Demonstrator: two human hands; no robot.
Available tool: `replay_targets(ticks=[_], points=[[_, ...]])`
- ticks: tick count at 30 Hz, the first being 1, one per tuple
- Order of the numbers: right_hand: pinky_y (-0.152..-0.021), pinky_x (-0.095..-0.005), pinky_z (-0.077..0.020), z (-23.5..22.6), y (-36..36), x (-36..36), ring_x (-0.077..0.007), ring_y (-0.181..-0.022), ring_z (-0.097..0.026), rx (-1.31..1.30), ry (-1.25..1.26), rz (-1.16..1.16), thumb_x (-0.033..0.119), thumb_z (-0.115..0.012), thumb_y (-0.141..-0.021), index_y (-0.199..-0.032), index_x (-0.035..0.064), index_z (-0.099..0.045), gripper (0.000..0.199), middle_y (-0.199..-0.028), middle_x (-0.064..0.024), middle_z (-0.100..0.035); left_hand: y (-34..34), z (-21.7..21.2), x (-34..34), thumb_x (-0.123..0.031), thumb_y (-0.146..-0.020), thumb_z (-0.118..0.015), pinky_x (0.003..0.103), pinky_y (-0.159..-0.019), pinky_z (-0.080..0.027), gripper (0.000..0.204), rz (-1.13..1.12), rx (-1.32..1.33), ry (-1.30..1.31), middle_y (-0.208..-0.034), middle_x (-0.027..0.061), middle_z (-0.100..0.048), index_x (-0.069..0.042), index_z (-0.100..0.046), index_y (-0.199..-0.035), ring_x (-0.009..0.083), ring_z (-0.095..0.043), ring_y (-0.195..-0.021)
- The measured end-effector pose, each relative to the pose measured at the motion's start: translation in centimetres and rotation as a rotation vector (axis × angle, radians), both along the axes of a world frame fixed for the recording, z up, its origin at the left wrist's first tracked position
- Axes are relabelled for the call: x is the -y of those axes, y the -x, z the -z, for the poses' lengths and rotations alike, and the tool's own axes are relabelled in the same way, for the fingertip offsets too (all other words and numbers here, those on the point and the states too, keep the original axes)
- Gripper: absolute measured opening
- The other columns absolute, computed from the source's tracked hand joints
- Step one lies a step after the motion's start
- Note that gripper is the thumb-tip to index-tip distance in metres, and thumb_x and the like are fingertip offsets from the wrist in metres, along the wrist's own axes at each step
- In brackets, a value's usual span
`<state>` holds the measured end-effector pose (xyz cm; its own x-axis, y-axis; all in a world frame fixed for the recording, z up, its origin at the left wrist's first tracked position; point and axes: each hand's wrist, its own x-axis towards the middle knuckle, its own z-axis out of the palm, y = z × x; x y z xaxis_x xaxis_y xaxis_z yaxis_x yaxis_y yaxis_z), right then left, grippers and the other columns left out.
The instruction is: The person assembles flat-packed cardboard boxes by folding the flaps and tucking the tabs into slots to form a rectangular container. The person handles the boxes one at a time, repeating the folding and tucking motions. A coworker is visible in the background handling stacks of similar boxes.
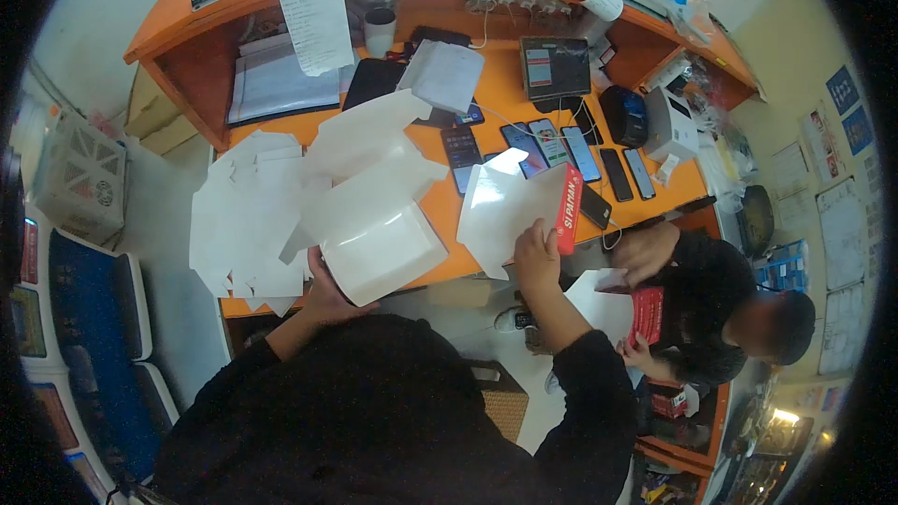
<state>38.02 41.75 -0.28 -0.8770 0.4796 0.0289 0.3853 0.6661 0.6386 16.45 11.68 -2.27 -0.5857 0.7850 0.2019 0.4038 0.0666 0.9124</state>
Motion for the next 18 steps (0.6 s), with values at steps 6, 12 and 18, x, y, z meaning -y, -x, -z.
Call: replay_targets(ticks=[6, 12, 18], points=[[-0.098, -0.0504, -0.0293, 0.8, -0.4, -2.5, -0.0213, -0.1, -0.05, -0.077, 0.246, 0.192, 0.017, -0.054, -0.08, -0.09, 0.0124, -0.068, 0.017, -0.083, -0.003, -0.06, -0.6, -0.3, 0.4, -0.024, -0.052, -0.09, 0.041, -0.1, -0.037, 0.116, -0.036, 0.049, 0.034, -0.126, 0.0217, -0.041, 0.001, -0.008, -0.129, 0.0329, -0.045, -0.12], [-0.096, -0.0494, -0.03, -1.3, 0.6, -0.2, -0.0224, -0.109, -0.051, -0.493, 0.06, 0.098, 0.017, -0.058, -0.081, -0.109, 0.0124, -0.059, 0.028, -0.108, -0.0038, -0.058, -0.5, 0.3, 0.7, -0.025, -0.054, -0.089, 0.041, -0.1, -0.037, 0.116, -0.051, 0.113, -0.005, -0.125, 0.0218, -0.041, 0.002, -0.007, -0.131, 0.032, -0.045, -0.12], [-0.088, -0.0417, -0.039, -5.3, 5.0, 9.3, -0.0302, -0.101, -0.056, -0.717, 0.986, -0.304, 0.018, -0.066, -0.077, -0.116, 0.0085, -0.055, 0.041, -0.109, -0.0106, -0.06, -0.8, 1.6, 0.9, -0.032, -0.054, -0.088, 0.04, -0.101, -0.036, 0.117, -0.06, 0.141, 0.019, -0.127, 0.0218, -0.035, 0.004, -0.01, -0.132, 0.0308, -0.042, -0.121]])
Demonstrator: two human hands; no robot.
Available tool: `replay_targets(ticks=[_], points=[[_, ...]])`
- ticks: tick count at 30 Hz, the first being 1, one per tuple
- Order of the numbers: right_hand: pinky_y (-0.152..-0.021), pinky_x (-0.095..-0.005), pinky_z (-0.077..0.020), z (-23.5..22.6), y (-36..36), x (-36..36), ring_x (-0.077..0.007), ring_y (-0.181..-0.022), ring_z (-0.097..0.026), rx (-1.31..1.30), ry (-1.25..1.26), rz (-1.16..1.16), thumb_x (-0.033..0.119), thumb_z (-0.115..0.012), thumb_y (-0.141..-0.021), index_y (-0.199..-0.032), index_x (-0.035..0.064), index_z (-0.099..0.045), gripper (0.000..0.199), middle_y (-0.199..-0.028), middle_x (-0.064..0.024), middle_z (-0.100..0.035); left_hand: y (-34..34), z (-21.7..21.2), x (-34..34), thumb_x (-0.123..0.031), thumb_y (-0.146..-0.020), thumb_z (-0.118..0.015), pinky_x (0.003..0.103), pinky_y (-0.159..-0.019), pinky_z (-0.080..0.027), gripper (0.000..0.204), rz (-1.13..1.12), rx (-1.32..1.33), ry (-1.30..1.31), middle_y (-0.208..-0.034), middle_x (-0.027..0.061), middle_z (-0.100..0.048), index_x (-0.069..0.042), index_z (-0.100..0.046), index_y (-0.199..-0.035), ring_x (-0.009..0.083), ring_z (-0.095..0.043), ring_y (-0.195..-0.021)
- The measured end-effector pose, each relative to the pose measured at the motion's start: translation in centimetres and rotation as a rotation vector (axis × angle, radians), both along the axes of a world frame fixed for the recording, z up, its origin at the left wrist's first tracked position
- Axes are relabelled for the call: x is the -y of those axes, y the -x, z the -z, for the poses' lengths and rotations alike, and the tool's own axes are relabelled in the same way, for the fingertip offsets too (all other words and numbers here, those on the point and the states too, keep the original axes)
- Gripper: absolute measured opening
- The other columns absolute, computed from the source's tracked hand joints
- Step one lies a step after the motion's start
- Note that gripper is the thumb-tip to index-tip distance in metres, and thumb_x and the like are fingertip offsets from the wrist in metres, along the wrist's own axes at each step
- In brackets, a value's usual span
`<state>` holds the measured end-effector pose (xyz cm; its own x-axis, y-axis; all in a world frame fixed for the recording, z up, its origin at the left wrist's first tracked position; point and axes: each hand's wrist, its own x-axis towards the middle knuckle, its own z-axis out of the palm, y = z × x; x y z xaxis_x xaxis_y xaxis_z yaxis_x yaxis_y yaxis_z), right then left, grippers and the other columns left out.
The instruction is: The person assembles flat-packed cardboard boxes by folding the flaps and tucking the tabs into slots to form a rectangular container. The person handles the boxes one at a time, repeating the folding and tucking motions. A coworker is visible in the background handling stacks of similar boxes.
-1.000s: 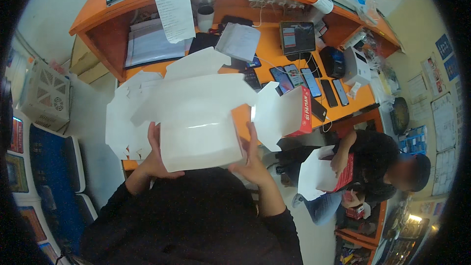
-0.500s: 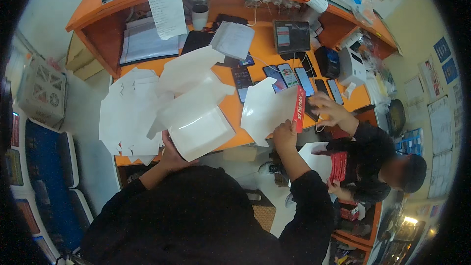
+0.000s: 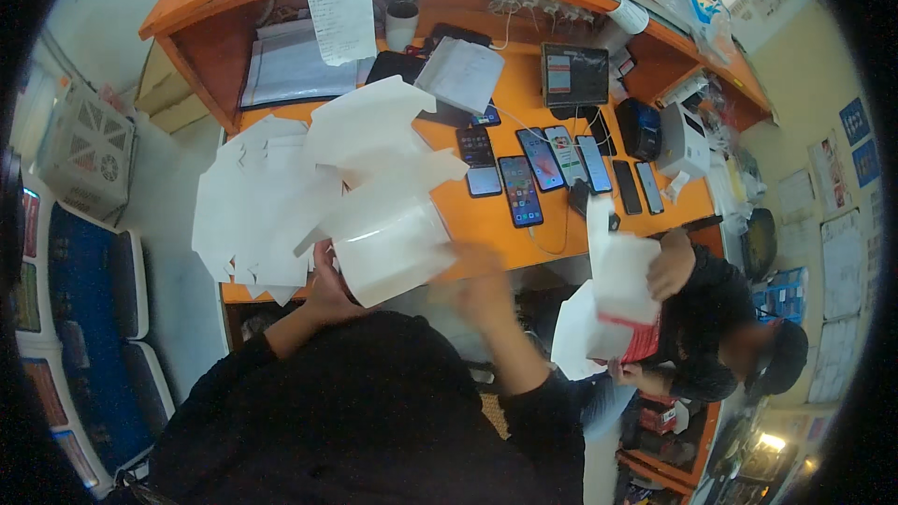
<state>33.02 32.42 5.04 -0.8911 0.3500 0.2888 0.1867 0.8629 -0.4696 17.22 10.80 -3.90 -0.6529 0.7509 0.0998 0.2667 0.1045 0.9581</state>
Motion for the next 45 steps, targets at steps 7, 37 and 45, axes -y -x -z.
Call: replay_targets(ticks=[7, 37, 45], points=[[-0.069, -0.0421, -0.049, -1.0, 3.4, 7.6, -0.0305, -0.076, -0.065, 0.203, 0.23, -0.097, 0.025, -0.067, -0.08, -0.102, 0.0086, -0.064, 0.027, -0.083, -0.0137, -0.065, 0.1, -1.1, -3.3, -0.044, -0.052, -0.087, 0.044, -0.102, -0.032, 0.115, 0.112, -0.367, -0.188, -0.128, 0.0234, -0.033, 0.005, -0.021, -0.133, 0.0371, -0.037, -0.122], [-0.068, -0.0347, -0.0477, 1.8, 7.1, 2.1, -0.0278, -0.078, -0.059, -0.138, 0.417, -0.018, 0.016, -0.067, -0.083, -0.095, 0.0033, -0.061, 0.018, -0.093, -0.0129, -0.06, 8.7, -10.8, -6.0, -0.011, -0.082, -0.061, 0.037, -0.065, -0.05, 0.006, 0.07, -0.507, 0.313, -0.083, 0.0079, -0.066, -0.01, -0.06, -0.088, 0.0279, -0.064, -0.075], [-0.059, -0.0232, -0.0412, 0.2, 4.9, 5.1, -0.0106, -0.064, -0.052, -0.223, 0.705, 0.034, 0.009, -0.065, -0.085, -0.084, 0.0015, -0.061, 0.009, -0.076, -0.0038, -0.056, 5.1, -10.2, -4.3, -0.009, -0.076, -0.063, 0.037, -0.064, -0.051, 0.015, 0.195, -0.582, 0.053, -0.09, 0.0054, -0.067, -0.011, -0.066, -0.091, 0.0266, -0.065, -0.076]])
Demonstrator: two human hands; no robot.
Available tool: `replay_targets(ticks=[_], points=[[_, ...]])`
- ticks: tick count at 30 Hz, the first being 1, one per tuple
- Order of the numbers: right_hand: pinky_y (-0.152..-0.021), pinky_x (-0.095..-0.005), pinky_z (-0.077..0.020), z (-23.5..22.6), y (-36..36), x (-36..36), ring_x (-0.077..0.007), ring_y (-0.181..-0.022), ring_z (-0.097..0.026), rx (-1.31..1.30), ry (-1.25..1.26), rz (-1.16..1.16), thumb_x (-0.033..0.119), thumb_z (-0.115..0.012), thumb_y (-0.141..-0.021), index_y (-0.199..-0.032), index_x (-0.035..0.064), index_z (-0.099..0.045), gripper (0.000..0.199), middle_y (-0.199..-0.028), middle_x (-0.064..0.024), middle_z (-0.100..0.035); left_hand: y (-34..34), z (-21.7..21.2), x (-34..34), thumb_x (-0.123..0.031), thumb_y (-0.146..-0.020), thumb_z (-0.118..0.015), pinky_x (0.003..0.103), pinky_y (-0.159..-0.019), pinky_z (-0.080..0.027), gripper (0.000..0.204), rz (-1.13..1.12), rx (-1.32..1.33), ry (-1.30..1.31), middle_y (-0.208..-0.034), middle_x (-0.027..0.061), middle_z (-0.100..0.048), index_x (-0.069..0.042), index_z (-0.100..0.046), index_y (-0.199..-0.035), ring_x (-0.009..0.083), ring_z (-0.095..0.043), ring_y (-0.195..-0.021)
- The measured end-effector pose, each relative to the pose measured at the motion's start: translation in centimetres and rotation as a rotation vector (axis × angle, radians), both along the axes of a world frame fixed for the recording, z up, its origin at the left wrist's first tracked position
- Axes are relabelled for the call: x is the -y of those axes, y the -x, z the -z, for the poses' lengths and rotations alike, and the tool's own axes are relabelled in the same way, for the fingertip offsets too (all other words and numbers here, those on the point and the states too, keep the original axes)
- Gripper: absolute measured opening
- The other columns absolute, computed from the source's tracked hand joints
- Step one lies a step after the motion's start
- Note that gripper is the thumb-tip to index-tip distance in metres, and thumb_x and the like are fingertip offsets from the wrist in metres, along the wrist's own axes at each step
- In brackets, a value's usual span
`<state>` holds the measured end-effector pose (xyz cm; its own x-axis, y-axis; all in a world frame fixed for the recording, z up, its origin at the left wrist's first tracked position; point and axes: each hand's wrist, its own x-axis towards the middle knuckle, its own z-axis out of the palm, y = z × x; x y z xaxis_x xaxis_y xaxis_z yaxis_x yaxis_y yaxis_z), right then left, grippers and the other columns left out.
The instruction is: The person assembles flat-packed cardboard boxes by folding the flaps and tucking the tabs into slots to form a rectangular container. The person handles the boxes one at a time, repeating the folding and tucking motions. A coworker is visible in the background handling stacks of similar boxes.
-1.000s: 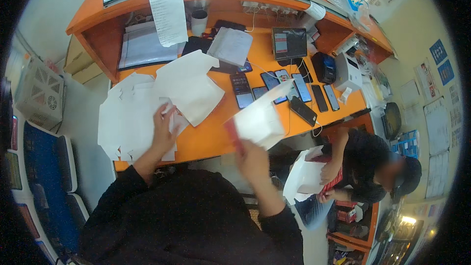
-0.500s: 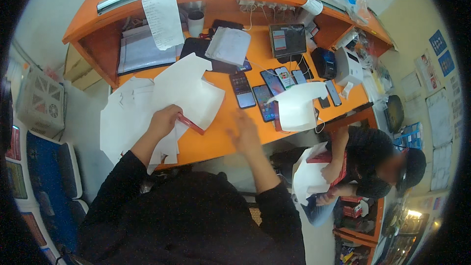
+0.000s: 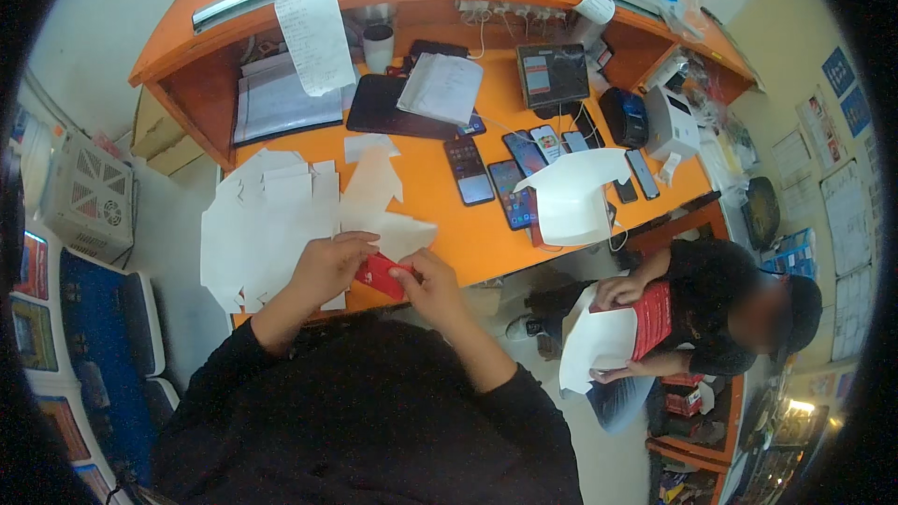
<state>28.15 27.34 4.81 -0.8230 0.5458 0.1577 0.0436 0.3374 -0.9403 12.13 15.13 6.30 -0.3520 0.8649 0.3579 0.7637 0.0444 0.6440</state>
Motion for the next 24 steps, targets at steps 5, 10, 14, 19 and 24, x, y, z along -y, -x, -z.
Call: replay_targets(ticks=[5, 10, 14, 19, 24], points=[[-0.058, -0.0225, -0.0414, 2.0, -3.2, 2.2, -0.0079, -0.062, -0.052, 0.116, 0.387, -0.002, 0.013, -0.067, -0.085, -0.084, 0.0023, -0.061, 0.012, -0.071, -0.0012, -0.058, -3.1, -1.7, 1.3, -0.004, -0.071, -0.064, 0.035, -0.078, -0.045, 0.02, 0.051, -0.084, 0.117, -0.091, 0.0002, -0.065, -0.013, -0.068, -0.089, 0.026, -0.057, -0.086], [-0.062, -0.0317, -0.0484, -2.5, -4.0, 2.3, -0.0223, -0.067, -0.063, 0.438, 0.003, -0.134, 0.028, -0.069, -0.081, -0.099, 0.0059, -0.065, 0.028, -0.071, -0.0121, -0.064, -4.8, -0.7, 2.0, 0.001, -0.071, -0.061, 0.034, -0.084, -0.04, 0.025, 0.105, -0.116, -0.004, -0.088, -0.0012, -0.063, -0.013, -0.069, -0.089, 0.0247, -0.049, -0.085], [-0.066, -0.0314, -0.0489, -3.2, -4.3, 2.5, -0.0225, -0.072, -0.064, 0.422, -0.055, -0.127, 0.027, -0.066, -0.083, -0.104, 0.0069, -0.067, 0.029, -0.078, -0.014, -0.066, -5.2, 0.0, 1.9, 0.005, -0.072, -0.059, 0.034, -0.085, -0.041, 0.028, 0.178, 0.056, -0.068, -0.089, 0.0, -0.063, -0.011, -0.068, -0.094, 0.0254, -0.05, -0.086], [-0.067, -0.0243, -0.0465, -2.1, -4.9, 3.1, -0.0111, -0.074, -0.06, 0.226, 0.332, -0.069, 0.015, -0.064, -0.086, -0.102, 0.0022, -0.068, 0.021, -0.083, -0.0092, -0.068, -6.1, 0.3, 2.2, 0.006, -0.078, -0.059, 0.034, -0.09, -0.041, 0.039, 0.021, 0.345, -0.447, -0.105, 0.0121, -0.058, -0.004, -0.056, -0.115, 0.0247, -0.051, -0.092], [-0.068, -0.0287, -0.0491, -4.5, -5.5, 3.5, -0.0169, -0.073, -0.065, 0.148, 0.172, -0.173, 0.016, -0.063, -0.087, -0.102, 0.0048, -0.068, 0.019, -0.084, -0.0126, -0.069, -6.0, -3.1, 3.8, -0.008, -0.091, -0.049, 0.036, -0.102, -0.034, 0.044, 0.054, 0.552, -0.065, -0.138, 0.0192, -0.038, 0.004, -0.037, -0.132, 0.027, -0.041, -0.124]])
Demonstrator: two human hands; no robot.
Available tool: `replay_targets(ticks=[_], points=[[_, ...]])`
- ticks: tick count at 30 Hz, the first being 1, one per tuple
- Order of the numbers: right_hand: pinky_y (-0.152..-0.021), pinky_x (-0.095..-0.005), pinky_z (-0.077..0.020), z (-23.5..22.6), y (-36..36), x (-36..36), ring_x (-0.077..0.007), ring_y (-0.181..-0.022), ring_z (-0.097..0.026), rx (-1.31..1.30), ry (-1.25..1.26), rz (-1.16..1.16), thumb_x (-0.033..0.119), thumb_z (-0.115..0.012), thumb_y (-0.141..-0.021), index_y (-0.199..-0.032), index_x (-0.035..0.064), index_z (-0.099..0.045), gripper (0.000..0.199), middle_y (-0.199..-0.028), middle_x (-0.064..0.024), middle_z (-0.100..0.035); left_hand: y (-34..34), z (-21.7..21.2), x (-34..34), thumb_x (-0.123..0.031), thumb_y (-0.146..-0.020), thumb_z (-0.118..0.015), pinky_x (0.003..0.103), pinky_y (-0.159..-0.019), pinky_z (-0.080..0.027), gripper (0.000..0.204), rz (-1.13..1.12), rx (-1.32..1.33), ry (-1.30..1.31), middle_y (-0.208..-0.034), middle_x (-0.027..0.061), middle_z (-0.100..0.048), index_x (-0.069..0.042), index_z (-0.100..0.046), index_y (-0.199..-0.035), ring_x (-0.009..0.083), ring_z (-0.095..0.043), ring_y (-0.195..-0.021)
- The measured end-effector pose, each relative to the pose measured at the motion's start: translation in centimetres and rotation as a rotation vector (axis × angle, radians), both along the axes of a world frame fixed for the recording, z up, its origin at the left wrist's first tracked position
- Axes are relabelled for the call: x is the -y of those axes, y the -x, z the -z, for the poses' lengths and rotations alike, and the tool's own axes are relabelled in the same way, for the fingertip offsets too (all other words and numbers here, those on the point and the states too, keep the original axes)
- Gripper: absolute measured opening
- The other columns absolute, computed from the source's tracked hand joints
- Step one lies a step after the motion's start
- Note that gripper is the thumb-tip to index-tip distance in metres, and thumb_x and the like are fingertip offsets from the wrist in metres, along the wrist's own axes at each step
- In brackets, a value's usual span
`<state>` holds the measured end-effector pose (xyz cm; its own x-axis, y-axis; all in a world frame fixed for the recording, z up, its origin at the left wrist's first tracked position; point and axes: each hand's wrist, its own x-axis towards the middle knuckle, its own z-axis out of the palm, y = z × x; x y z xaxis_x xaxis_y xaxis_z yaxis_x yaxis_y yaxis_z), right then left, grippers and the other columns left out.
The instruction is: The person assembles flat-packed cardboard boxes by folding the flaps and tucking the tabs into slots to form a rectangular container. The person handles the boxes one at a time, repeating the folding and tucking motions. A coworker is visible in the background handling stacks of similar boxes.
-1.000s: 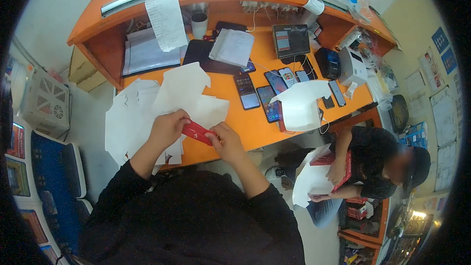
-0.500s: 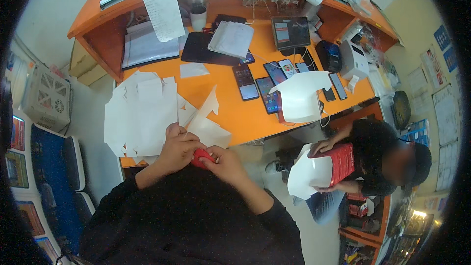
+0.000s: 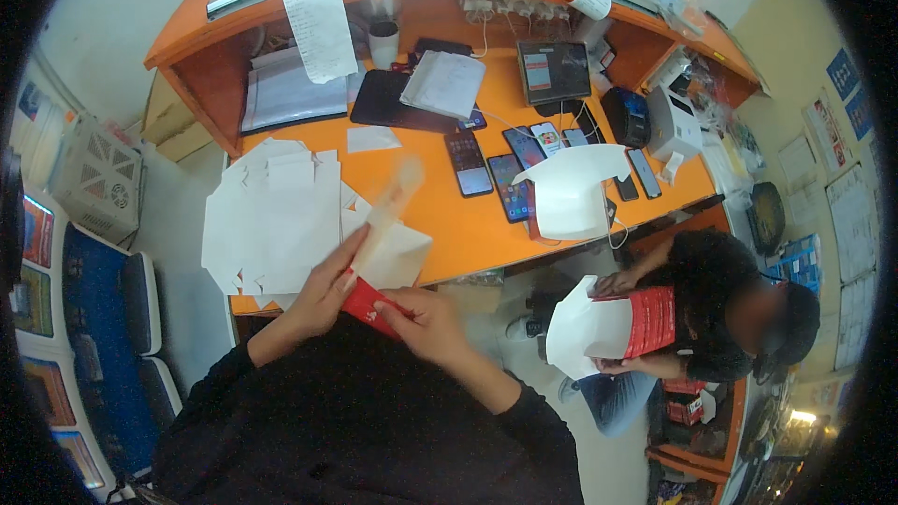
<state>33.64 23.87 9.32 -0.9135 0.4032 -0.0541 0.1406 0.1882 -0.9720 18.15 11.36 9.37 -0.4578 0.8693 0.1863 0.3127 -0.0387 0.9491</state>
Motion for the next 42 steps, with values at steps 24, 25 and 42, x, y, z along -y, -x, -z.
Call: replay_targets(ticks=[24, 25, 42], points=[[-0.072, -0.0349, -0.0477, -1.9, -0.2, -0.2, -0.0258, -0.078, -0.062, -0.211, -0.478, 0.039, 0.018, -0.05, -0.093, -0.107, 0.0057, -0.059, 0.021, -0.09, -0.013, -0.063, -4.1, 0.3, -0.4, -0.03, -0.056, -0.084, 0.048, -0.102, -0.032, 0.12, -0.232, -0.612, 0.09, -0.133, 0.0296, -0.022, 0.007, -0.003, -0.137, 0.0433, -0.029, -0.124], [-0.074, -0.035, -0.0472, -1.9, -0.4, -0.8, -0.0254, -0.081, -0.062, -0.262, -0.475, 0.097, 0.019, -0.05, -0.093, -0.107, 0.006, -0.059, 0.021, -0.092, -0.0128, -0.063, -3.7, 0.7, -0.2, -0.029, -0.055, -0.084, 0.047, -0.102, -0.032, 0.121, -0.189, -0.481, 0.059, -0.133, 0.0281, -0.022, 0.006, -0.002, -0.137, 0.0409, -0.029, -0.125], [-0.11, -0.0414, -0.0134, 1.4, -6.7, -8.5, -0.03, -0.133, -0.021, -0.339, 0.165, -0.139, 0.047, -0.082, -0.06, -0.141, 0.0074, -0.016, 0.112, -0.14, -0.0154, -0.02, -3.9, 3.1, 1.1, -0.045, -0.068, -0.075, 0.041, -0.112, -0.002, 0.128, 0.128, 0.346, 0.045, -0.152, 0.0202, 0.009, 0.0, 0.018, -0.143, 0.0281, 0.006, -0.142]])
